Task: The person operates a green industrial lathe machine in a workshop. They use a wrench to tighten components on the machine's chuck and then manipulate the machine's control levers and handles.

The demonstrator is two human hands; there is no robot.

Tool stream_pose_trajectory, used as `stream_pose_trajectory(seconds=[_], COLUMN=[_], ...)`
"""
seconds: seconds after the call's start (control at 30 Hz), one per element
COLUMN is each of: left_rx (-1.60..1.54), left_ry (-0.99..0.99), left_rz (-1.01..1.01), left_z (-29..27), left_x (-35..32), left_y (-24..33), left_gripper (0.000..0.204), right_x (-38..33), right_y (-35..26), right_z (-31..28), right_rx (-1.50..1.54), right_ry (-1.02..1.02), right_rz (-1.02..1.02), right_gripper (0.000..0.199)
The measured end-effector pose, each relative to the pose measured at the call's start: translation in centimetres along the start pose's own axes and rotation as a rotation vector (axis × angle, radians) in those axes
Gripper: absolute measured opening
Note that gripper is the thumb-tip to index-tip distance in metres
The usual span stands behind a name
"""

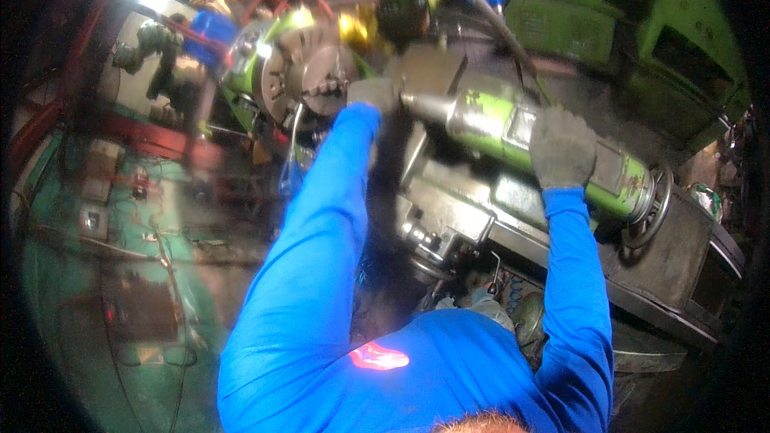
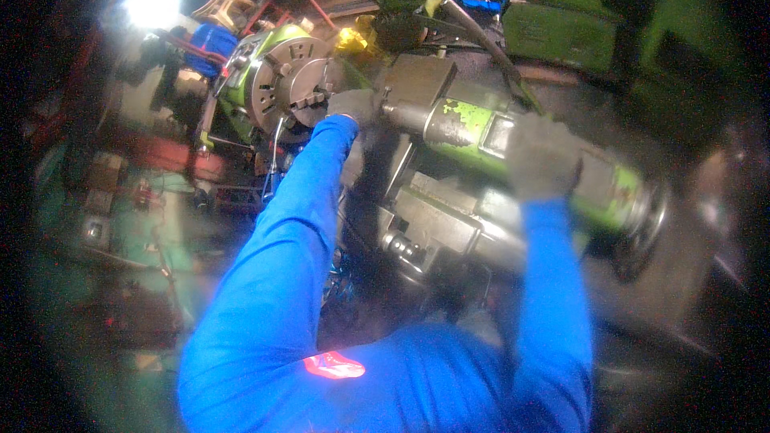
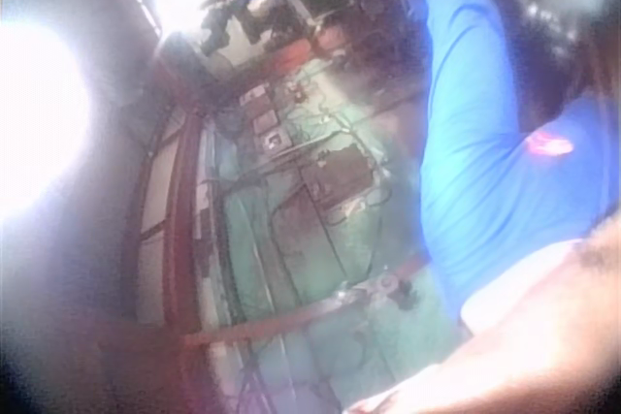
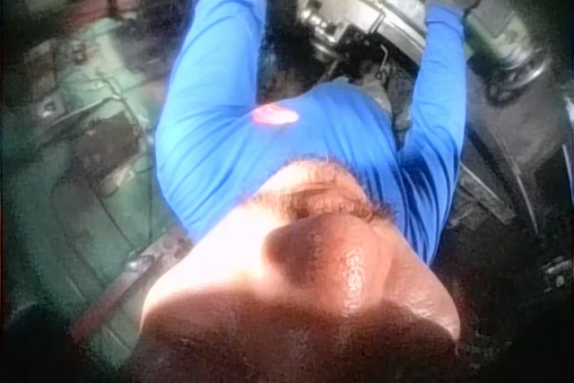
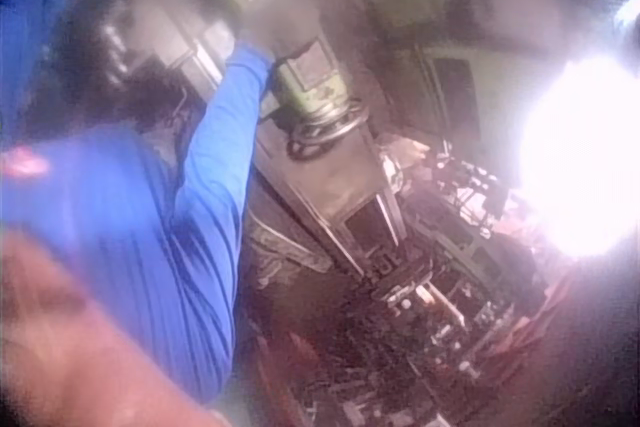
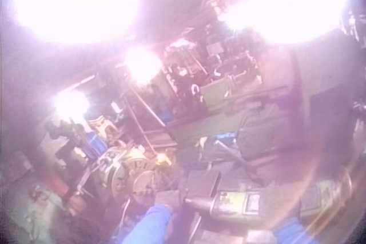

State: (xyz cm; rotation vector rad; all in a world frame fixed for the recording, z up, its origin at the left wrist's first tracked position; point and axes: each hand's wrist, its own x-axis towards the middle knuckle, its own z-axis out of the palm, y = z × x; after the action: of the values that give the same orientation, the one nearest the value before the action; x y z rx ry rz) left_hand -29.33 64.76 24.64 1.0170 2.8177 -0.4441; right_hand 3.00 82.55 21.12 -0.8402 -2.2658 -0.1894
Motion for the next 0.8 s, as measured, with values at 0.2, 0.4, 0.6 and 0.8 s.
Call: stream_pose_trajectory(seconds=[0.2,0.4,0.6,0.8], left_rx=[-0.045,-0.004,-0.079,-0.013], left_ry=[0.106,0.096,0.174,0.196], left_rz=[0.014,-0.035,0.008,-0.002], left_z=[0.1,0.1,1.4,2.2], left_x=[-0.6,-0.3,0.8,1.3], left_y=[0.4,0.8,0.2,-0.1], left_gripper=[0.060,0.051,0.041,0.035], right_x=[0.4,0.4,0.3,2.2], right_y=[0.2,0.0,-0.3,-2.1], right_z=[-0.7,-0.3,0.1,-3.2], right_rx=[-0.021,-0.002,-0.038,-0.041], right_ry=[-0.003,-0.092,-0.121,-0.272], right_rz=[-0.036,0.004,0.022,0.130], right_gripper=[0.017,0.024,0.022,0.024])
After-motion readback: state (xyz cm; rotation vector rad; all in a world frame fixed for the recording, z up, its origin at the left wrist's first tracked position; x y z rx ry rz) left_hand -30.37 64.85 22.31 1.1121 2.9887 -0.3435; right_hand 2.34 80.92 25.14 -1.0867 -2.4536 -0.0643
